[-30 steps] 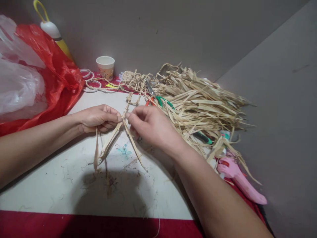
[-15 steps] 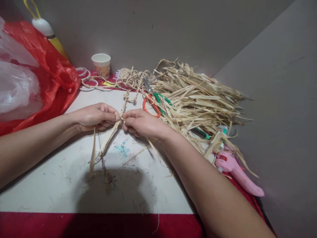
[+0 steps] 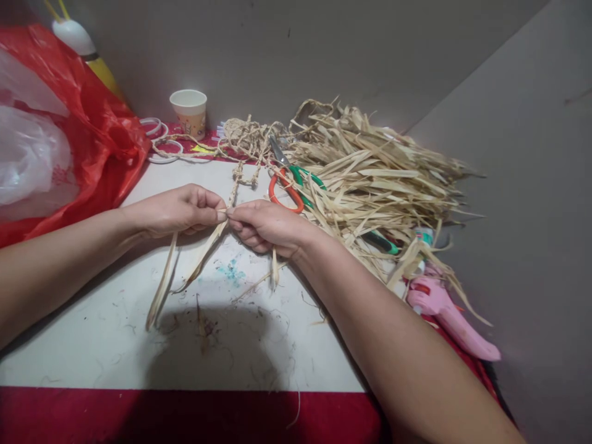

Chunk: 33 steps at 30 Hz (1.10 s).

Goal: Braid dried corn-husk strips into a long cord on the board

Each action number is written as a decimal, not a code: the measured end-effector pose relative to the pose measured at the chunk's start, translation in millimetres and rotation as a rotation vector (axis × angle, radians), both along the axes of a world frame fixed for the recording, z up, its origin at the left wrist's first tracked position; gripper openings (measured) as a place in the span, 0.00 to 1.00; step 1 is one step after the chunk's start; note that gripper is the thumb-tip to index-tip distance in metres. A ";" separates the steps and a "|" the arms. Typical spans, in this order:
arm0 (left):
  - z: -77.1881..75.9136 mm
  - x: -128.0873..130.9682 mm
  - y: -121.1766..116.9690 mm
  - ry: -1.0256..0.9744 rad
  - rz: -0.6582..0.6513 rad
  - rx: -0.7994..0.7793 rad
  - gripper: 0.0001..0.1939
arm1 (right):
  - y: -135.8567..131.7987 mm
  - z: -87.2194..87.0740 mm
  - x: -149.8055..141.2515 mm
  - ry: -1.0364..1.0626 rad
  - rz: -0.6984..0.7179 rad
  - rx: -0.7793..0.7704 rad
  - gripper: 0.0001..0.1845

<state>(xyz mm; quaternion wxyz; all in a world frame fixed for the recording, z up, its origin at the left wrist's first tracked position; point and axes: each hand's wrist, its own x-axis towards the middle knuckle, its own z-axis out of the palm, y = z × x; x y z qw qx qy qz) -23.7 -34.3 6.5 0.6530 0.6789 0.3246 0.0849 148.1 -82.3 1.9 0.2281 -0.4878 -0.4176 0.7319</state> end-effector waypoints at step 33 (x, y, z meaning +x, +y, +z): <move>-1.4 9.9 -63.9 0.674 -0.221 1.248 0.14 | -11.7 -7.5 -17.1 0.047 -0.258 0.006 0.20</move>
